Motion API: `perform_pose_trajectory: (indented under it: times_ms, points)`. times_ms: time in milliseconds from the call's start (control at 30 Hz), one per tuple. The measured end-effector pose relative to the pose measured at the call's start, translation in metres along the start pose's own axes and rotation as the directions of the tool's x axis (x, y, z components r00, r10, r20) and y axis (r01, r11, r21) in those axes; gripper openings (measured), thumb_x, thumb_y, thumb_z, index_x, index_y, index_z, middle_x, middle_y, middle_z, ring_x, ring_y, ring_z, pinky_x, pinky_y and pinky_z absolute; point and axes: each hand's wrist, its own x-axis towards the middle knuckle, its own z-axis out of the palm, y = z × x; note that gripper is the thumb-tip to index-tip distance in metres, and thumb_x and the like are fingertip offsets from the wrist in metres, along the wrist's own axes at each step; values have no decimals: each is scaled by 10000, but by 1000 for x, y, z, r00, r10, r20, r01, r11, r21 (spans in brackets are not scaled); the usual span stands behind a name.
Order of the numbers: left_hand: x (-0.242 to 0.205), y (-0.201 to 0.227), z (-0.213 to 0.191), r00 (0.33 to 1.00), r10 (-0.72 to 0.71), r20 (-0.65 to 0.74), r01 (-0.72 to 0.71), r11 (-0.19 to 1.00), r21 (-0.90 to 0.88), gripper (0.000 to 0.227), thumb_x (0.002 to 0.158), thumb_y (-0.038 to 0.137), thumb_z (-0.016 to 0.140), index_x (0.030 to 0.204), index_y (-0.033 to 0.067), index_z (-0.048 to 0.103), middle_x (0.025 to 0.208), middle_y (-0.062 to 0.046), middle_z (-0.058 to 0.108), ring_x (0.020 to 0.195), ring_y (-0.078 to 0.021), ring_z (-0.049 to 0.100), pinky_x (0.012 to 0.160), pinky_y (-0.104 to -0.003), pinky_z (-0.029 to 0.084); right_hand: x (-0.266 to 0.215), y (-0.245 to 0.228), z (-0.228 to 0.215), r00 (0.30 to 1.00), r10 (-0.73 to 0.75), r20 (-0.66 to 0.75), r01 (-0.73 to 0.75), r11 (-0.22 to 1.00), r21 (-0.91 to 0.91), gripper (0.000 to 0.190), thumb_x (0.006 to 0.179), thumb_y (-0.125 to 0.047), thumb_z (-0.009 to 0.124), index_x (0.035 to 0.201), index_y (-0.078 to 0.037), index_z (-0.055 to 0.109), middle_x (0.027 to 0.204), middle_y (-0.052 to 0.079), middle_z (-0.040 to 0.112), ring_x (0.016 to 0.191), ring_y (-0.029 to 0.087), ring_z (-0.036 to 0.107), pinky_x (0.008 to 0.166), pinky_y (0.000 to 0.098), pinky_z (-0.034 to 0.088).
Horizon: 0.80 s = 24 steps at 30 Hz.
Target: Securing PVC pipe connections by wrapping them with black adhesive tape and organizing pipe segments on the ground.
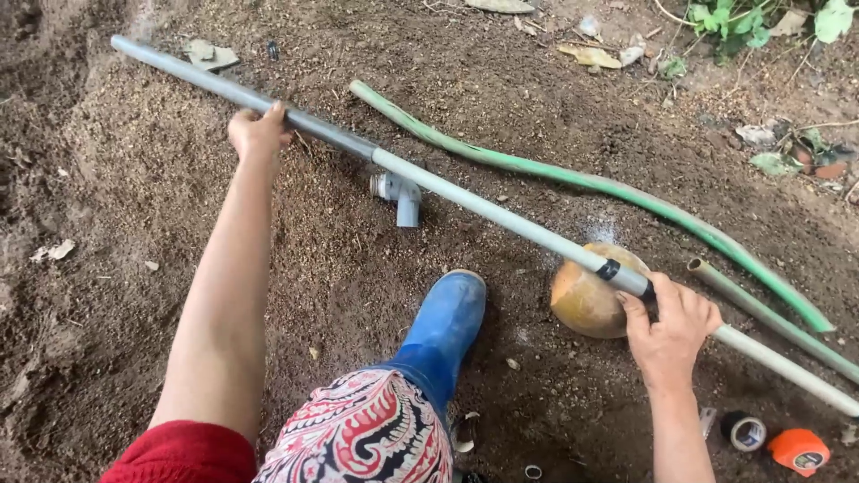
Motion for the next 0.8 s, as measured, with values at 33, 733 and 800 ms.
perform_pose_trajectory:
  times_ms: [33,733,800]
  points:
    - [8,-9,0,990,137,-42,-127,972,196,304,876,217,633,1153,135,539,958,12,617,701,-10,600,649,-125,533,1,-1,-1,1000,-1,3,1,1000,2,407,905,-386,617,1159,-68,636,977,72,622,959,235,474,979,379,250]
    - [-134,3,56,112,411,905,-941,-248,229,559,798,503,614,1308,277,588,984,-29,645,920,-229,607,921,-446,322,16,-1,-13,992,113,-47,-113,994,1,231,787,-335,711,923,-163,636,661,-19,501,695,195,446,777,376,280]
    - [-120,-13,63,88,420,903,-961,-201,188,487,794,448,662,1233,237,655,954,-38,669,801,-228,625,763,-383,415,13,1,-23,987,108,-118,-104,994,40,306,775,-354,695,995,-151,627,722,-4,519,724,203,456,787,384,292]
